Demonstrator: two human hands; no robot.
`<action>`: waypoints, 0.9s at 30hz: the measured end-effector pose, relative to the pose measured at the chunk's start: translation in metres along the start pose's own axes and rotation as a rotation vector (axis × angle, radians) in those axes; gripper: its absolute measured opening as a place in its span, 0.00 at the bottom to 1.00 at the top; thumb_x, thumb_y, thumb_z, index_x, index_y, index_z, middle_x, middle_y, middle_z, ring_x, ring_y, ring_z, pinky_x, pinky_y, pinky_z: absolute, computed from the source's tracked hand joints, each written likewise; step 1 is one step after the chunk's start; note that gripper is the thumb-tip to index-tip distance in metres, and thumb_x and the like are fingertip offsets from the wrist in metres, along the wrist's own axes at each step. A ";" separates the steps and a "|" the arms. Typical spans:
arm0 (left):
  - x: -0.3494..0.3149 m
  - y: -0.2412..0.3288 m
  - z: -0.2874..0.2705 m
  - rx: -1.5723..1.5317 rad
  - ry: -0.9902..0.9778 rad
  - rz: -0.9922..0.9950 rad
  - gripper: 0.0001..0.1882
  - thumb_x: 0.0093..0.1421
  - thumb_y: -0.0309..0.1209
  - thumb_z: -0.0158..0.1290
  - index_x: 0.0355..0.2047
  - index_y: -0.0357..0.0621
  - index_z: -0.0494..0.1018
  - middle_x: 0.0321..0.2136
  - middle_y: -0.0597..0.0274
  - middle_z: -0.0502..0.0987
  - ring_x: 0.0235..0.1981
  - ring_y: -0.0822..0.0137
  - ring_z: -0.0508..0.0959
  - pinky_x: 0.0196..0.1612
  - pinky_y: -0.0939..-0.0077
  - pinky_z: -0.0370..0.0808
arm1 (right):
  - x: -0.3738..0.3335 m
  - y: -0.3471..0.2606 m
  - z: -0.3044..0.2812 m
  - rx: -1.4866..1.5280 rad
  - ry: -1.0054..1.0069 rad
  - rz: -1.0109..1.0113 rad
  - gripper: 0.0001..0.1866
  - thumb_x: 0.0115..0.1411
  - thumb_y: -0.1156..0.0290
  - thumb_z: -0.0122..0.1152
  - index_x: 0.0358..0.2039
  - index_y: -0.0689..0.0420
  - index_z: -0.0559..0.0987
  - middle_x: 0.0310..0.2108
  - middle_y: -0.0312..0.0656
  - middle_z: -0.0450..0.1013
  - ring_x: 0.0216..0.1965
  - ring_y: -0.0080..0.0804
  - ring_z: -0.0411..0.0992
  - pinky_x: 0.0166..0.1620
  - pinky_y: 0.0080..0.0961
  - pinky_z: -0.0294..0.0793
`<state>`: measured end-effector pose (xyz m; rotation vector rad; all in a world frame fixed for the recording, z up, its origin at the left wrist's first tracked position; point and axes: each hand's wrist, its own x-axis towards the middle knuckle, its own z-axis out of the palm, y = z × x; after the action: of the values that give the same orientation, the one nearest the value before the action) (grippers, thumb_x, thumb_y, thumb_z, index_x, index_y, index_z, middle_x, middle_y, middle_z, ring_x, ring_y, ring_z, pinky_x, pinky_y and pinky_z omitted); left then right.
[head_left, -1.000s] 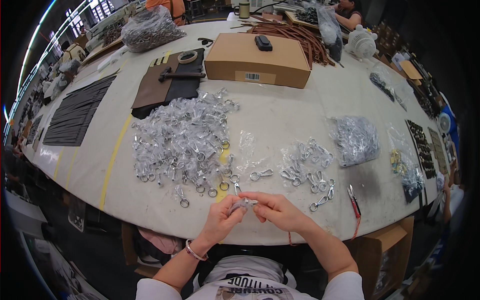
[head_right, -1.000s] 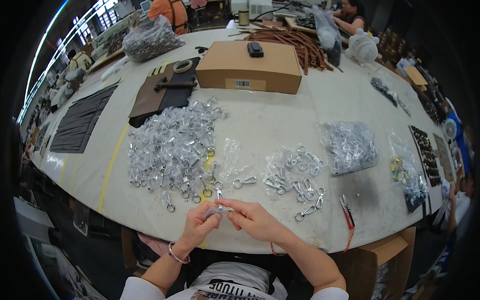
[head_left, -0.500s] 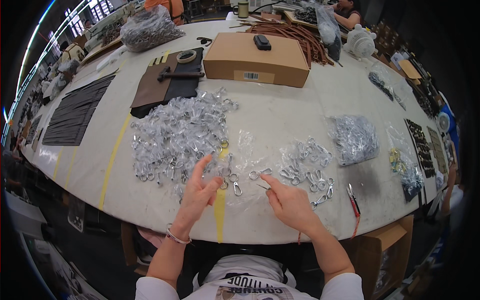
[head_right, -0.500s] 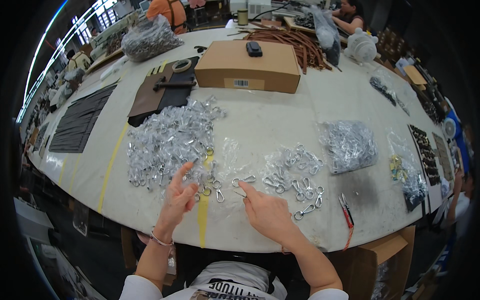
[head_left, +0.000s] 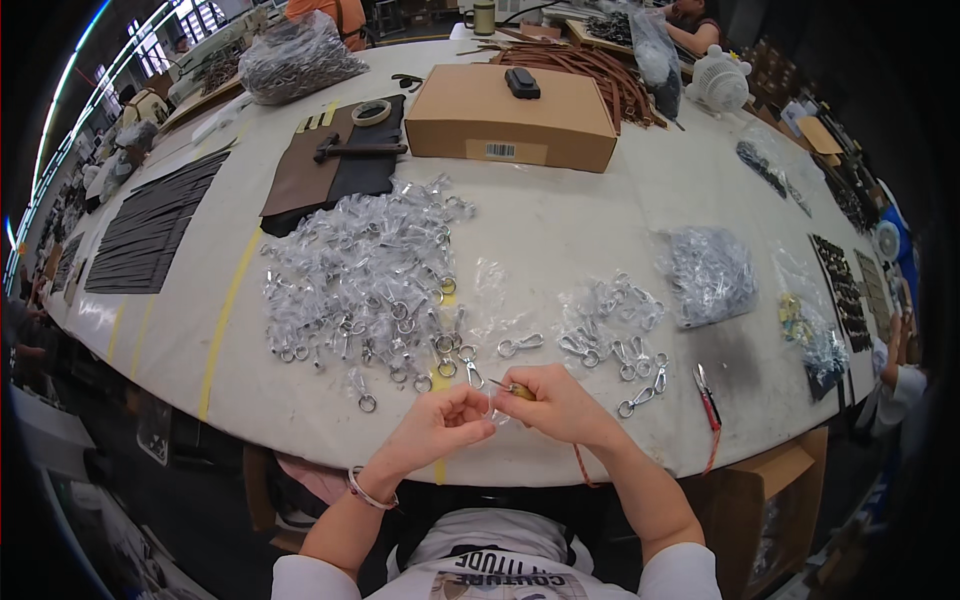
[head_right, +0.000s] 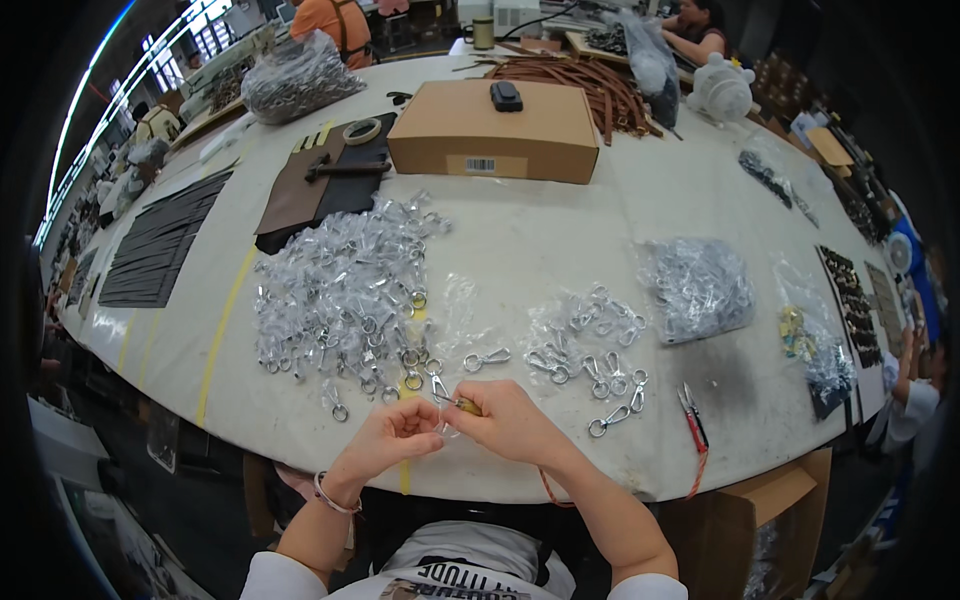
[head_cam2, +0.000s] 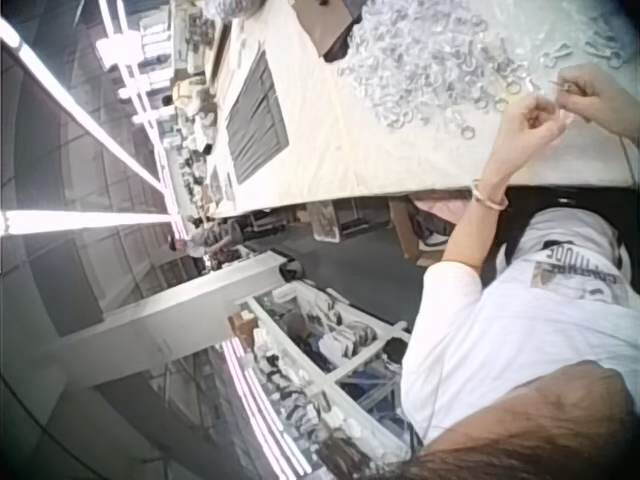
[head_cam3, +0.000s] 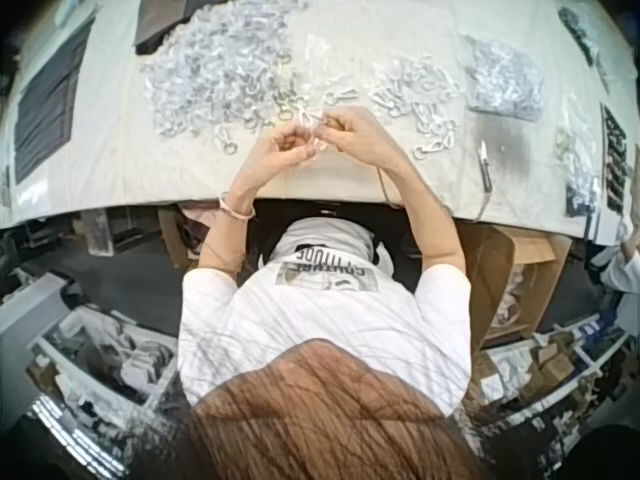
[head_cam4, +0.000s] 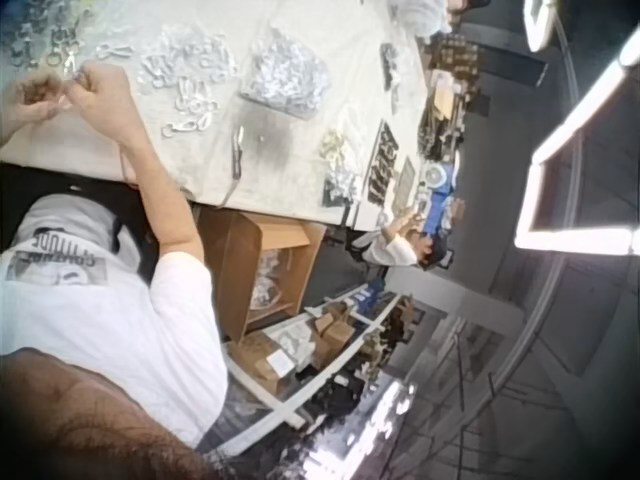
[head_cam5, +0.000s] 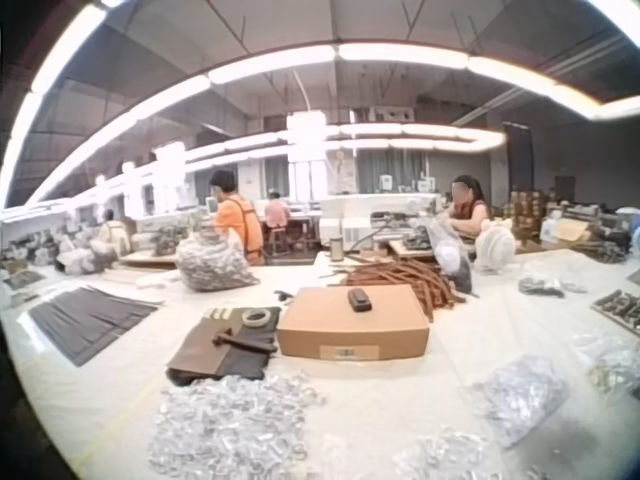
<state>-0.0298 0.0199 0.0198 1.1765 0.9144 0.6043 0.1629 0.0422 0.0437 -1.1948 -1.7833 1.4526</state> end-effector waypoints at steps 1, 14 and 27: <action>0.003 0.009 0.003 -0.058 -0.019 0.043 0.12 0.51 0.26 0.55 0.36 0.35 0.69 0.24 0.68 0.72 0.27 0.82 0.71 0.30 0.90 0.68 | -0.005 -0.007 -0.010 0.059 -0.054 0.086 0.08 0.51 0.69 0.57 0.23 0.62 0.73 0.11 0.30 0.62 0.15 0.15 0.56 0.19 0.17 0.55; 0.000 0.016 -0.011 -0.219 -0.056 0.054 0.06 0.54 0.26 0.51 0.30 0.34 0.70 0.23 0.65 0.73 0.26 0.76 0.75 0.31 0.83 0.72 | 0.018 -0.026 0.002 -0.192 -0.018 -0.120 0.08 0.47 0.71 0.54 0.21 0.62 0.70 0.16 0.47 0.67 0.17 0.38 0.65 0.23 0.28 0.64; -0.011 0.003 -0.048 -0.235 0.433 0.277 0.04 0.52 0.24 0.53 0.26 0.40 0.69 0.19 0.69 0.71 0.20 0.82 0.68 0.23 0.89 0.64 | 0.042 0.004 -0.001 -0.629 0.165 -0.137 0.10 0.47 0.68 0.56 0.28 0.59 0.71 0.20 0.46 0.70 0.23 0.44 0.70 0.27 0.35 0.68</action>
<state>-0.0760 0.0361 0.0202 0.9807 1.0145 1.1913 0.1455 0.0798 0.0355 -1.3971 -2.2257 0.6985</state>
